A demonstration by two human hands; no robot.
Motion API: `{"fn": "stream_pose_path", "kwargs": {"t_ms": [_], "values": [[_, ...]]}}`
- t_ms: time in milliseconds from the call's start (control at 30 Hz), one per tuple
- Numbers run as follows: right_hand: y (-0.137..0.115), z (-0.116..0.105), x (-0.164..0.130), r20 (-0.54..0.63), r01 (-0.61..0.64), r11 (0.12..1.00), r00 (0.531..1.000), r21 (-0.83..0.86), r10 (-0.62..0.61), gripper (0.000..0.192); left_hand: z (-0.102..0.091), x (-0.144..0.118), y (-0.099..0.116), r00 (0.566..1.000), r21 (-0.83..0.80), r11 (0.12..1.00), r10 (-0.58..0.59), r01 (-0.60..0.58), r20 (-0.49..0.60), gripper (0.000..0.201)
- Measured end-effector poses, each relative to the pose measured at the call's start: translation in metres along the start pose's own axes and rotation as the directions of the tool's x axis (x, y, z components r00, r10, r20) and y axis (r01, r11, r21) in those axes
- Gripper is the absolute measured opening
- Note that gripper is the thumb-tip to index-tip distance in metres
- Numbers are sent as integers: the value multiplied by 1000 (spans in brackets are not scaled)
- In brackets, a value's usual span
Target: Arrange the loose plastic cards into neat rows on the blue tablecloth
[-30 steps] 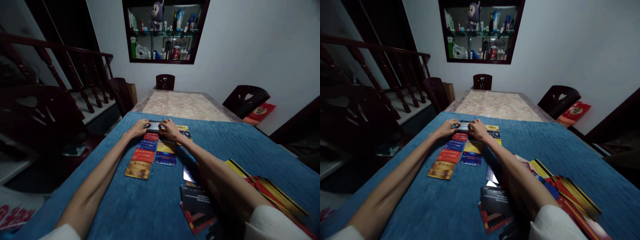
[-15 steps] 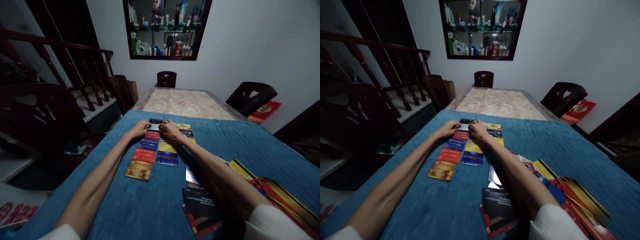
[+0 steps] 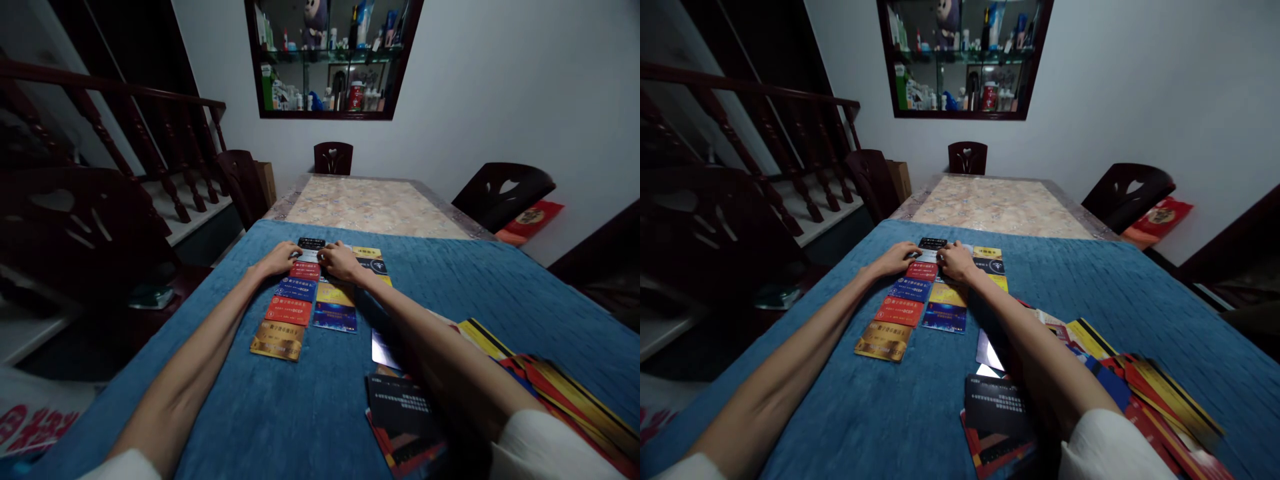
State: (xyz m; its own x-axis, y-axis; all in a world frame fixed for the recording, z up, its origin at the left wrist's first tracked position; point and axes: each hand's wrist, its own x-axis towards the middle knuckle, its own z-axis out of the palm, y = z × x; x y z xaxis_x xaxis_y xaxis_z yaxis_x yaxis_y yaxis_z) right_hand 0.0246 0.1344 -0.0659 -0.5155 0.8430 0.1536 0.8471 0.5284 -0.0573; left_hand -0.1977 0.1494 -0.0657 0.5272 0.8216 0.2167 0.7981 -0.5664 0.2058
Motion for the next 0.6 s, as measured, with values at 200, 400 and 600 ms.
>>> {"fn": "stream_pose_path", "kwargs": {"t_ms": [200, 400, 600], "values": [[-2, -2, -1, 4, -20, 1000, 1000, -12, 21, 31, -2, -2, 2, 1000, -23, 1000, -5, 4, -21, 33], [-5, -4, -3, 0, -27, 999, 1000, -20, 27, 32, -3, -2, 3, 1000, -37, 999, -12, 11, -17, 32], [-6, -4, -5, -5, -23, 999, 1000, -30, 22, 33, -7, -3, 7, 999, 0, 999, -50, 50, -12, 35]]}}
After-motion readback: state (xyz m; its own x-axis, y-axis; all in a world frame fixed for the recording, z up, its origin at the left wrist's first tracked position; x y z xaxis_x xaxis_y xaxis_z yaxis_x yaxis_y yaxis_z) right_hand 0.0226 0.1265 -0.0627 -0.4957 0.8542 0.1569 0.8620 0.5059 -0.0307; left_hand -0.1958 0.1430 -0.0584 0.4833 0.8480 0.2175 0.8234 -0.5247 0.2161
